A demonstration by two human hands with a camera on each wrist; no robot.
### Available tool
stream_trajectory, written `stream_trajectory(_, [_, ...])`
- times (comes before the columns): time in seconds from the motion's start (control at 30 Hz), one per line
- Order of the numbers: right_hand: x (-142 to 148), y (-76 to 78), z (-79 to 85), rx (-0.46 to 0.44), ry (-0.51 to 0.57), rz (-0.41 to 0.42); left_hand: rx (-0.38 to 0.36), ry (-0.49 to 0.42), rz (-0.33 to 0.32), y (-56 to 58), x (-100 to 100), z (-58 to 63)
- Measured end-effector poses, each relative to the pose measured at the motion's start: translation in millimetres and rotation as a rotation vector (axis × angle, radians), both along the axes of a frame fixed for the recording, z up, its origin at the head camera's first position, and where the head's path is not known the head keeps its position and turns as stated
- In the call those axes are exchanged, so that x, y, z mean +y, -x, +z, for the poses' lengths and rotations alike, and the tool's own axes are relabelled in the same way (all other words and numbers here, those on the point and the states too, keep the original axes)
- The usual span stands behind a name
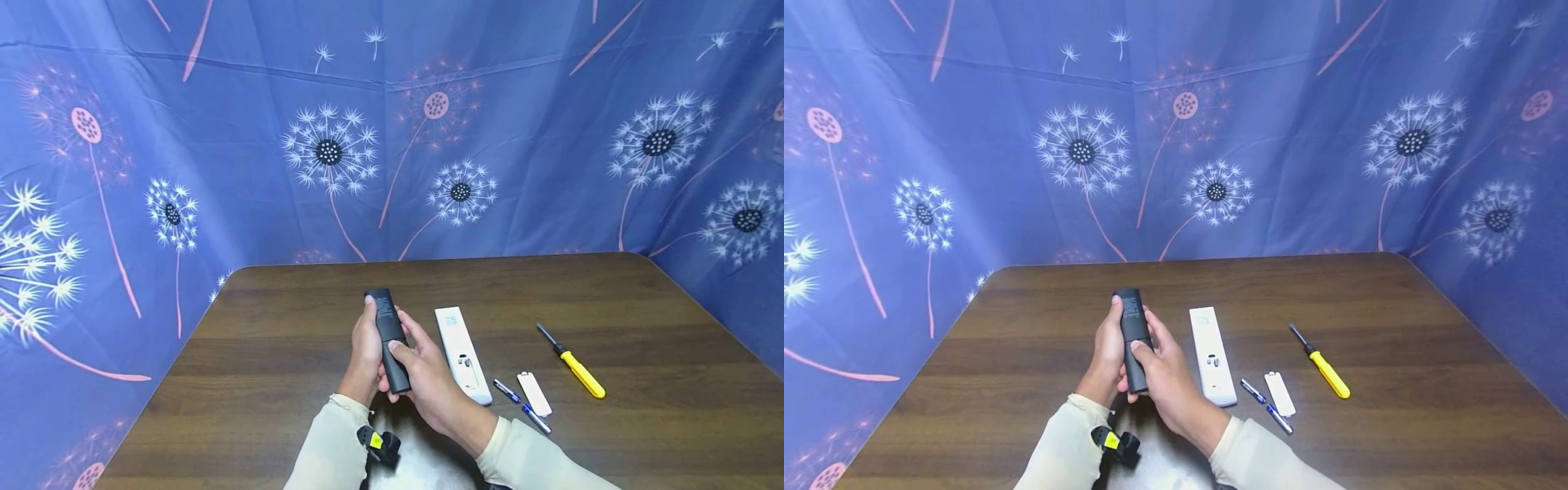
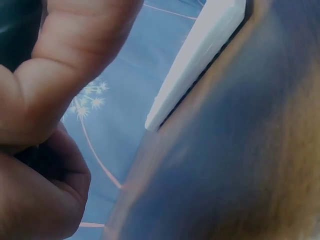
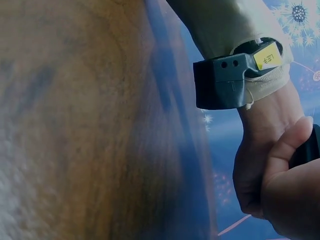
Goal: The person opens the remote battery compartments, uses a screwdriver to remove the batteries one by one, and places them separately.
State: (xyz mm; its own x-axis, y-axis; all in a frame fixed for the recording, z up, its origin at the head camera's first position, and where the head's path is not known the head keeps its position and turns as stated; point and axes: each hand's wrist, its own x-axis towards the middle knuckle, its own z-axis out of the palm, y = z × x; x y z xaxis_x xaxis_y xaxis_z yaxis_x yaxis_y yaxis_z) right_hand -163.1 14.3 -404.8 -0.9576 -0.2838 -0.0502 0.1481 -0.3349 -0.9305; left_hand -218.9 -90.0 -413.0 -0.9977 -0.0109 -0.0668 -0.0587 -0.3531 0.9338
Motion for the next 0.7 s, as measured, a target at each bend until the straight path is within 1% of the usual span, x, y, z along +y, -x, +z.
stream_trajectory(0.13, [0.7,1.0,-1.9,-0.007,-0.031,-0.01,0.007,0.006,0.038,0.2,0.7,-1.6])
stream_trajectory(0.23, [1.4,1.2,-2.1,0.017,-0.112,-0.031,0.01,0.009,0.083,1.0,0.8,-2.7])
stream_trajectory(0.3, [1.8,0.7,-2.2,0.036,-0.174,-0.044,0.009,-0.015,0.102,0.9,0.9,-2.8])
stream_trajectory(0.47, [2.8,-3.6,-0.1,0.081,-0.276,-0.069,0.0,-0.039,0.13,0.2,0.3,-3.0])
stream_trajectory(0.53, [3.4,-5.7,0.8,0.125,-0.328,-0.088,0.008,-0.045,0.144,0.8,0.1,-3.1])
stream_trajectory(0.7, [5.7,-10.0,0.6,0.283,-0.53,-0.13,0.036,-0.083,0.157,3.7,-0.1,-2.5])
